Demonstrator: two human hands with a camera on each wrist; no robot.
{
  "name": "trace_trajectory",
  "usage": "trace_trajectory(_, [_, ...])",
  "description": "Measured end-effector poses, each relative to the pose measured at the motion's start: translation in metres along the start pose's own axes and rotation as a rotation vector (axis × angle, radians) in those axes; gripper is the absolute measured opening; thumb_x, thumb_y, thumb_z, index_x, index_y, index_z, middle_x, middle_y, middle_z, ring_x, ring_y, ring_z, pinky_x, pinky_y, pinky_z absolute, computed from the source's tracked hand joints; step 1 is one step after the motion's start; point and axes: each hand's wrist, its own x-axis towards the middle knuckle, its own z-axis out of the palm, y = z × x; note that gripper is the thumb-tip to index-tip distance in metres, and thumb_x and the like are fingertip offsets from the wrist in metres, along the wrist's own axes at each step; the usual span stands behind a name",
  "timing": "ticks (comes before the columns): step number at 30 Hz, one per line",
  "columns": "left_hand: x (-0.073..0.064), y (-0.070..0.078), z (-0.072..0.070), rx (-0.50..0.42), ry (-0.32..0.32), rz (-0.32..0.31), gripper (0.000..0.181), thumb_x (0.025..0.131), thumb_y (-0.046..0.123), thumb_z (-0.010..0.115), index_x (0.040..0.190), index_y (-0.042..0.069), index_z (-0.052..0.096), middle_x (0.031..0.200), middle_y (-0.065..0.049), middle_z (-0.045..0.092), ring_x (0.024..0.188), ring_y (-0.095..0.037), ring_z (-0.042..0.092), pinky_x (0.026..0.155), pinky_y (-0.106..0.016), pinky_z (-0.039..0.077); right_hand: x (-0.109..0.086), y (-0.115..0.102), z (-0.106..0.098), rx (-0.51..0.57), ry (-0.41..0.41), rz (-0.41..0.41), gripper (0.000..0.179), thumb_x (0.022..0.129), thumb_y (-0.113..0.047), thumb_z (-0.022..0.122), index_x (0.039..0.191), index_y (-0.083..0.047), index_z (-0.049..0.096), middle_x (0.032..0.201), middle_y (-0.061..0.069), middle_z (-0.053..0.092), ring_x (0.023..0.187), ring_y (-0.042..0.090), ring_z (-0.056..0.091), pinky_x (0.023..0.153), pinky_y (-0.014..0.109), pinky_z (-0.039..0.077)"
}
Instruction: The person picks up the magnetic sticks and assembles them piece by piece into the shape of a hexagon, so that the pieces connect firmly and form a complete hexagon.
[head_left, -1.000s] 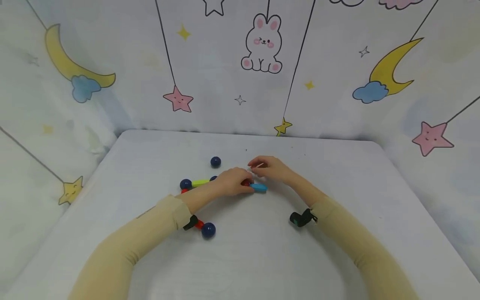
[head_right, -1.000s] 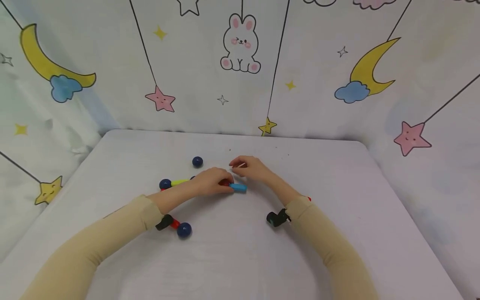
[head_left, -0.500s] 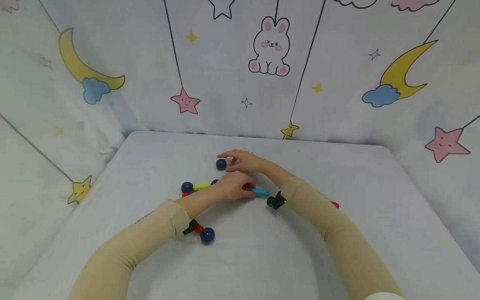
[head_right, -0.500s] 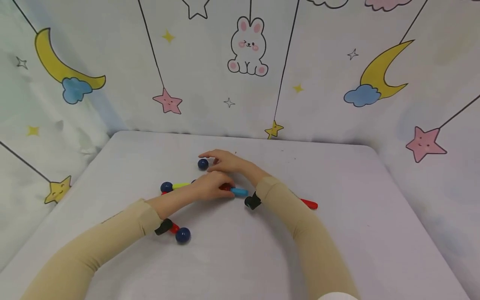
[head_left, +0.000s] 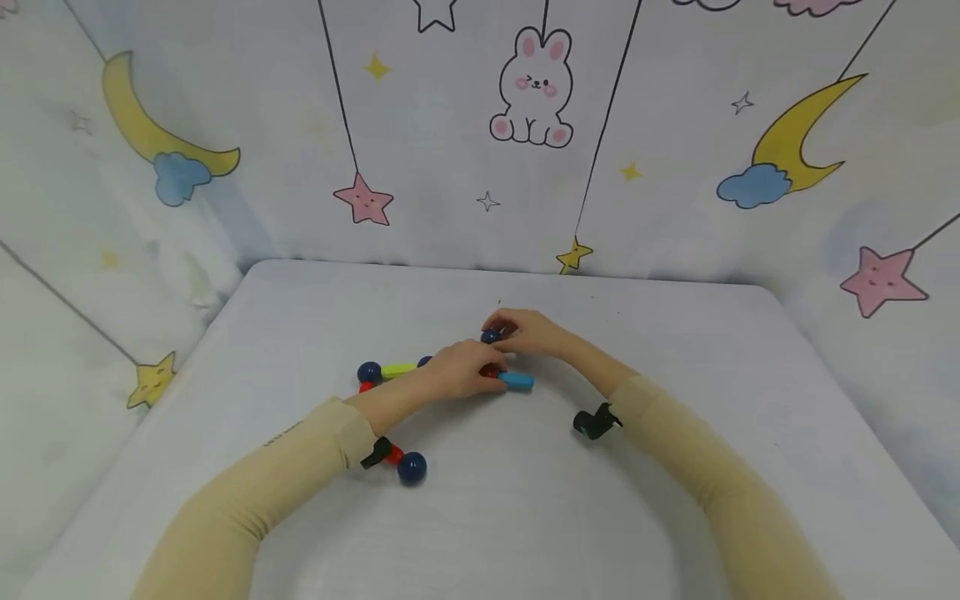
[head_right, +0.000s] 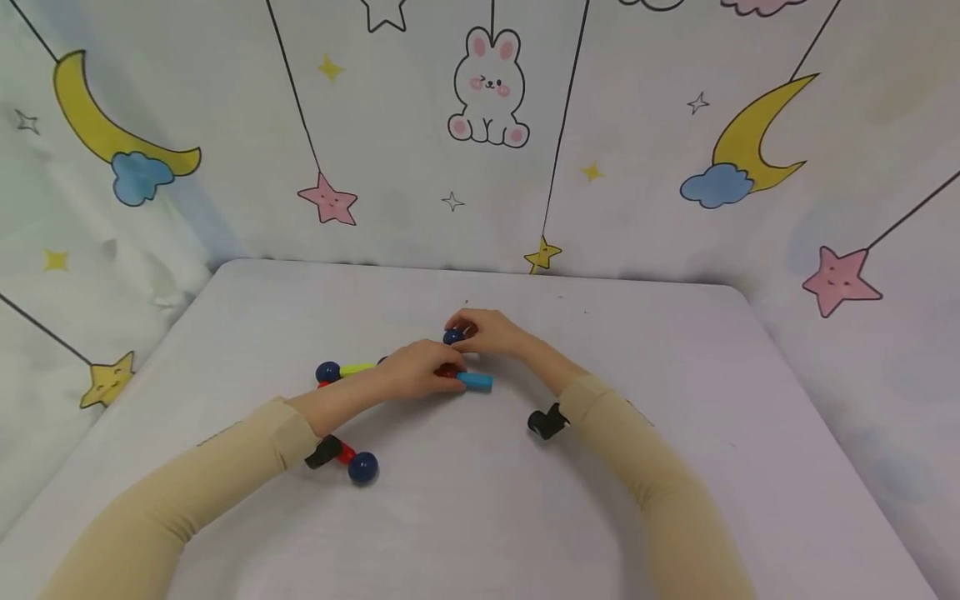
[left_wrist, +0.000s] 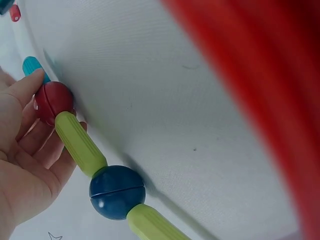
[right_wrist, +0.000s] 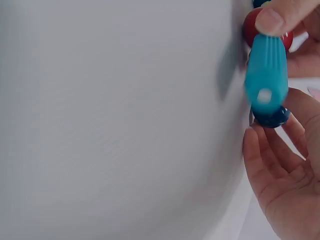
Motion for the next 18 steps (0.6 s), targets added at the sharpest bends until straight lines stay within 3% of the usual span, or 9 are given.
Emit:
trace_trajectory(5, [0.001,-0.001,0.001,-0.01,-0.017,-0.044,0.023,0.091,0.028,0.07,0.108,0.013,0.07,0.093,0.004,0.065,0.079,-0.012,0.051,0.069,-0.025,0.042,-0.045,0.015,-0.008,0.042,0.062,0.058,0.036,0.089,-0.02,0.072,0.122,-0.008,0.061,0.118,0.008,0.063,0.104,0.022,0.058,0.094,0.04,0.046])
trace_trajectory(10, [0.002,-0.001,-0.001,-0.013,-0.029,-0.067,0.024,0.092,0.029,0.069,0.11,0.013,0.07,0.094,0.004,0.064,0.081,-0.013,0.052,0.071,-0.026,0.043,-0.079,0.019,-0.01,0.074,0.067,0.078,0.037,0.087,-0.021,0.074,0.119,-0.008,0.061,0.116,0.008,0.063,0.102,0.023,0.058,0.093,0.043,0.048])
trace_trajectory(18, [0.004,0.002,-0.001,0.007,-0.025,-0.079,0.025,0.092,0.027,0.069,0.111,0.011,0.07,0.098,0.001,0.066,0.084,-0.014,0.053,0.073,-0.027,0.045,-0.104,0.014,0.0,0.112,0.088,0.073,0.036,0.087,-0.019,0.075,0.118,-0.009,0.061,0.112,0.006,0.063,0.096,0.019,0.06,0.091,0.038,0.05])
